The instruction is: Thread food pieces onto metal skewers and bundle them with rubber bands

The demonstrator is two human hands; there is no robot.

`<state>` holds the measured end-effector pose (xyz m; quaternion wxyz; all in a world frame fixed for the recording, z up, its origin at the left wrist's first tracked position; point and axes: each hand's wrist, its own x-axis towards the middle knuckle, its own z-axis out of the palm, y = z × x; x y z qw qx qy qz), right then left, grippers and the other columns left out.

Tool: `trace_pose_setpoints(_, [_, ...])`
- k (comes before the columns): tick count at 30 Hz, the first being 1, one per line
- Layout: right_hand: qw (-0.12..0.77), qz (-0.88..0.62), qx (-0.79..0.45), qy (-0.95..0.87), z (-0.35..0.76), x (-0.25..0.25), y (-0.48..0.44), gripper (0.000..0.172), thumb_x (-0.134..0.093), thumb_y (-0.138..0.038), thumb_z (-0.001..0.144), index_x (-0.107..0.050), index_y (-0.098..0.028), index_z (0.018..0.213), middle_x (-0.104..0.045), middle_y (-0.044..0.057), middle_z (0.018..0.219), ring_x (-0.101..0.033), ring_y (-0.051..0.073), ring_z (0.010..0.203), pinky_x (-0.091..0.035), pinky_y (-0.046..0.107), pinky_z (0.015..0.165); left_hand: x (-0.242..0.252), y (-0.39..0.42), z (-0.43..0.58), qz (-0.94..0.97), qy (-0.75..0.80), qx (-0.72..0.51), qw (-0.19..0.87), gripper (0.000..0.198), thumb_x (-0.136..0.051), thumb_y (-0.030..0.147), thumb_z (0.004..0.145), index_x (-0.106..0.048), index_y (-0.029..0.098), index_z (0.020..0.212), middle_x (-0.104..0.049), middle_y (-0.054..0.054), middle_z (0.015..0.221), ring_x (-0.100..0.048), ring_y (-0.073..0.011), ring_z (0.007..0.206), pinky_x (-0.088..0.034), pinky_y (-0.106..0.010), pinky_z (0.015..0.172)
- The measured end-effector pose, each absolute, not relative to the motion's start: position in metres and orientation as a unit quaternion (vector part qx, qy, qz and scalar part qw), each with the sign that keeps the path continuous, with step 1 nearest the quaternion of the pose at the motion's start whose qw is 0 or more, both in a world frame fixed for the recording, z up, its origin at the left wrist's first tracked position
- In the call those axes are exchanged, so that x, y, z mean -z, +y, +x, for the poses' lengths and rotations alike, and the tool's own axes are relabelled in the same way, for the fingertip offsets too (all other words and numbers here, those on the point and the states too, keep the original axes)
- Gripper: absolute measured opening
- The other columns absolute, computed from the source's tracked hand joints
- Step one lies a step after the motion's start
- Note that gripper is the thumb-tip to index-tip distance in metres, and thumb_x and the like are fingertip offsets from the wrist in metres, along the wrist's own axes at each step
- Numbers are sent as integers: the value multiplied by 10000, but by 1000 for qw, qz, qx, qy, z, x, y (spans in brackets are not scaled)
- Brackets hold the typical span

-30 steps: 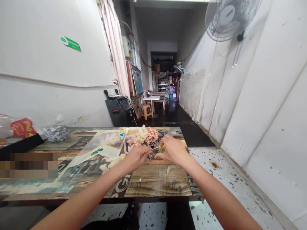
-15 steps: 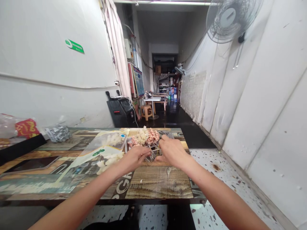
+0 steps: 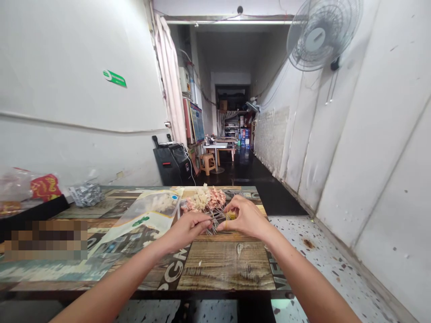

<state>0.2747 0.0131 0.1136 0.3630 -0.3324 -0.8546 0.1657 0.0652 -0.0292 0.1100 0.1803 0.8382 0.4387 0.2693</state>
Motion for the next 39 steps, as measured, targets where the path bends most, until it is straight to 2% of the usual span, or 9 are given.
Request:
trace_pose_setpoints(5, [407, -302, -258, -823, 265, -107, 13, 446, -765, -482, 544, -574, -174, 805, -452, -32, 743, -392, 72, 555, -326, 210, 498, -111, -28, 66, 821, 423, -290, 251, 337, -380, 365, 884, -514, 152, 659, -392, 49, 552, -356, -85, 542, -273, -203, 538])
trace_pose_setpoints(11, [455, -276, -288, -796, 257, -111, 7, 422, -770, -416, 568, -540, -180, 833, -449, -20, 832, -409, 68, 589, -366, 208, 523, -116, -32, 68, 796, 406, -303, 331, 382, -386, 434, 873, -470, 154, 628, -372, 51, 542, -321, -81, 524, -248, -209, 511])
trace_pose_setpoints(17, [488, -261, -308, -774, 259, -117, 1, 406, -765, -401, 584, -531, -182, 833, -441, -13, 886, -405, 54, 577, -365, 207, 517, -121, -36, 68, 780, 410, -312, 355, 378, -390, 431, 872, -442, 158, 615, -374, 56, 540, -310, -78, 510, -235, -210, 499])
trace_pose_setpoints(24, [466, -272, -290, -790, 256, -113, -1, 430, -765, -400, 582, -521, -197, 872, -437, -9, 926, -408, 58, 586, -364, 205, 501, -117, -32, 68, 805, 404, -294, 320, 389, -382, 417, 880, -404, 161, 589, -353, 55, 539, -312, -79, 532, -236, -213, 522])
trace_pose_setpoints(32, [412, -302, -209, -834, 246, -109, -2, 464, -768, -460, 552, -565, -198, 878, -473, 11, 969, -431, 82, 637, -400, 232, 576, -115, -32, 70, 814, 397, -291, 308, 377, -385, 364, 873, -376, 165, 552, -327, 55, 530, -303, -80, 520, -232, -214, 510])
trace_pose_setpoints(34, [398, -301, -210, -841, 243, -105, -1, 373, -735, -459, 606, -594, -190, 822, -495, 5, 926, -442, 87, 638, -400, 236, 583, -118, -32, 70, 810, 400, -299, 307, 354, -393, 353, 868, -407, 162, 570, -343, 53, 541, -313, -81, 530, -241, -212, 516])
trace_pose_setpoints(36, [380, -293, -222, -849, 241, -100, 0, 269, -627, -446, 739, -611, -178, 740, -514, 4, 831, -472, 103, 661, -412, 244, 607, -123, -33, 69, 806, 411, -313, 290, 349, -405, 357, 860, -417, 161, 571, -359, 50, 541, -326, -84, 539, -251, -212, 524])
trace_pose_setpoints(38, [371, -281, -231, -855, 241, -93, -1, 297, -481, -401, 857, -613, -174, 718, -528, 14, 782, -507, 122, 709, -436, 262, 656, -128, -34, 66, 789, 432, -345, 270, 349, -440, 375, 841, -430, 158, 568, -369, 46, 538, -331, -86, 539, -253, -212, 521])
trace_pose_setpoints(39, [377, -275, -223, -856, 242, -90, -3, 306, -431, -368, 886, -612, -175, 732, -545, 29, 830, -522, 132, 756, -449, 279, 699, -131, -35, 64, 771, 440, -369, 275, 339, -459, 388, 830, -450, 155, 584, -374, 46, 541, -325, -84, 531, -248, -211, 511])
